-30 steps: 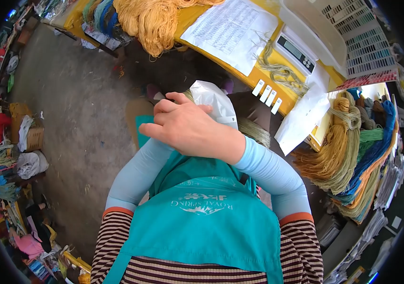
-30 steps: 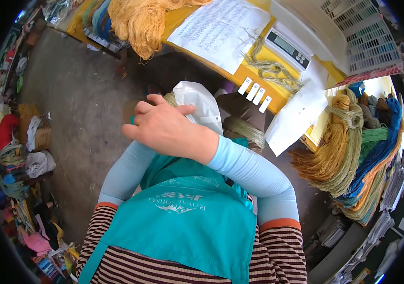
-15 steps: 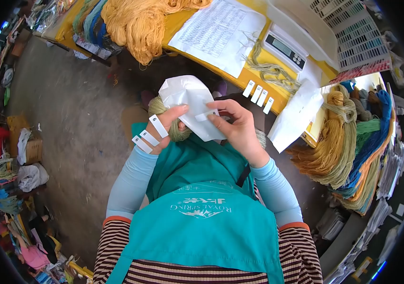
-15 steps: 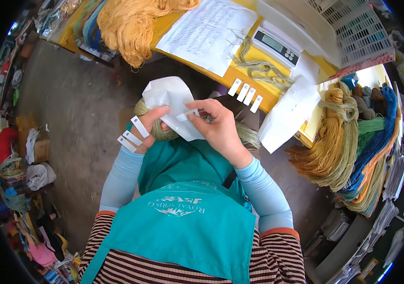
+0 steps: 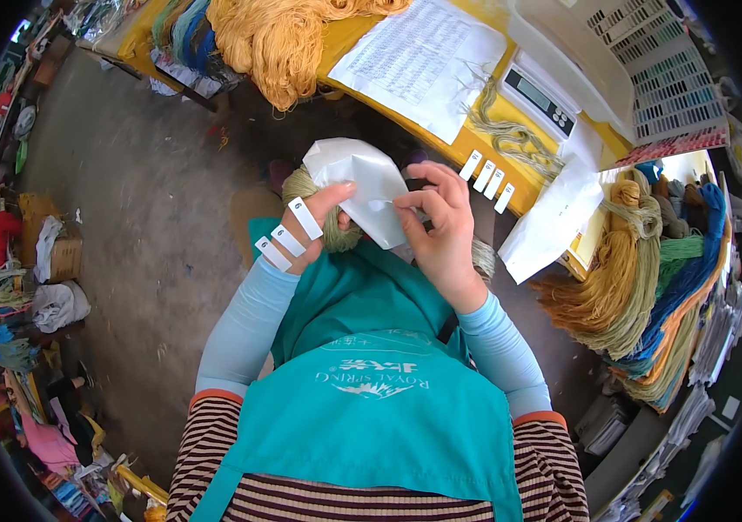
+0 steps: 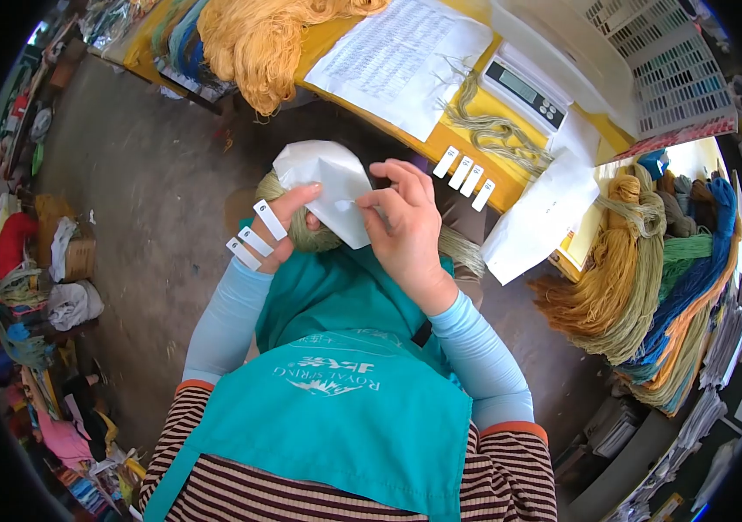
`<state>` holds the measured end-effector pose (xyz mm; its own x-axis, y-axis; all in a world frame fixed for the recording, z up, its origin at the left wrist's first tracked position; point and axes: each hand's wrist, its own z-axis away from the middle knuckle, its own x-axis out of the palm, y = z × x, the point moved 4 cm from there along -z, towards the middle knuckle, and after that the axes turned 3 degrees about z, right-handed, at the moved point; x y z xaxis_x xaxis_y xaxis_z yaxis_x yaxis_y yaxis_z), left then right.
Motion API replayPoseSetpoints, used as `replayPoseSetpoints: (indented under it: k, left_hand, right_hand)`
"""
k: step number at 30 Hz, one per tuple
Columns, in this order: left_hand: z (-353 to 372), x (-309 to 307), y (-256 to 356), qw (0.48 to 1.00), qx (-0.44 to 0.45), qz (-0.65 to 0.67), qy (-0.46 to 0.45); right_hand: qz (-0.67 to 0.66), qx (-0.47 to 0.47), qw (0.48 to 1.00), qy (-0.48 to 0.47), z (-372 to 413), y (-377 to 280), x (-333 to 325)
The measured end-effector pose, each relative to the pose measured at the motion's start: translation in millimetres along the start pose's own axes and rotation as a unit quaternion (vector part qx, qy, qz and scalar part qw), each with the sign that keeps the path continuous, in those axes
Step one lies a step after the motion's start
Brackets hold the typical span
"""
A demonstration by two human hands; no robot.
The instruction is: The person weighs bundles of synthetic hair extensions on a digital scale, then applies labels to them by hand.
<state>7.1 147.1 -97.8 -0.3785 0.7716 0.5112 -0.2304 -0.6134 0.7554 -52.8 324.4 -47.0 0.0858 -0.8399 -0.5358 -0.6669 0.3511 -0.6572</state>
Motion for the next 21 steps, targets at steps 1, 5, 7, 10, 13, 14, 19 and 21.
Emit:
replayPoseSetpoints:
  k: [1,5,7,10,13,14,19,21]
  left_hand:
    - [-5.7,-4.5,-5.0,1.000,-0.006,0.011,-0.003]
    - [-17.9,-13.0,-9.9,0.998,-0.035,0.048,0.027]
    - [-22.1,-14.4,-11.1,0.996,-0.059,0.060,0.012]
    - [14.0,-1.8,-3.2,0.968,0.144,-0.158,-0.134]
    - [27.1,6.5,-11.7,0.928,0.221,-0.286,-0.093]
    - [24.2,3.7,-13.8,0.927,0.221,-0.287,-0.096]
    - [-37.5,-70.4,-63.5,0.964,-0.003,-0.254,-0.078]
    - [-36.5,-70.1,-56.2,0.981,-0.013,-0.185,-0.054]
  right_hand:
    - [0.038,-0.036,0.999,-0.002,-2.4,-7.0,-2.5]
    - [0.015,-0.189,0.980,-0.053,-2.0,-17.4,2.6]
    - [-0.108,-0.122,0.979,-0.125,-5.8,-36.8,6.4]
    - [-0.140,-0.194,0.946,-0.217,-17.0,-75.7,22.6]
    - [-0.076,-0.308,0.912,-0.258,-16.4,-97.1,53.9]
    - [-0.054,-0.346,0.898,-0.267,-15.7,-104.3,62.5]
    - [-0.012,-0.358,0.912,-0.199,-9.3,-117.4,88.7]
    - [-0.047,-0.314,0.937,-0.142,-13.2,-113.6,74.2]
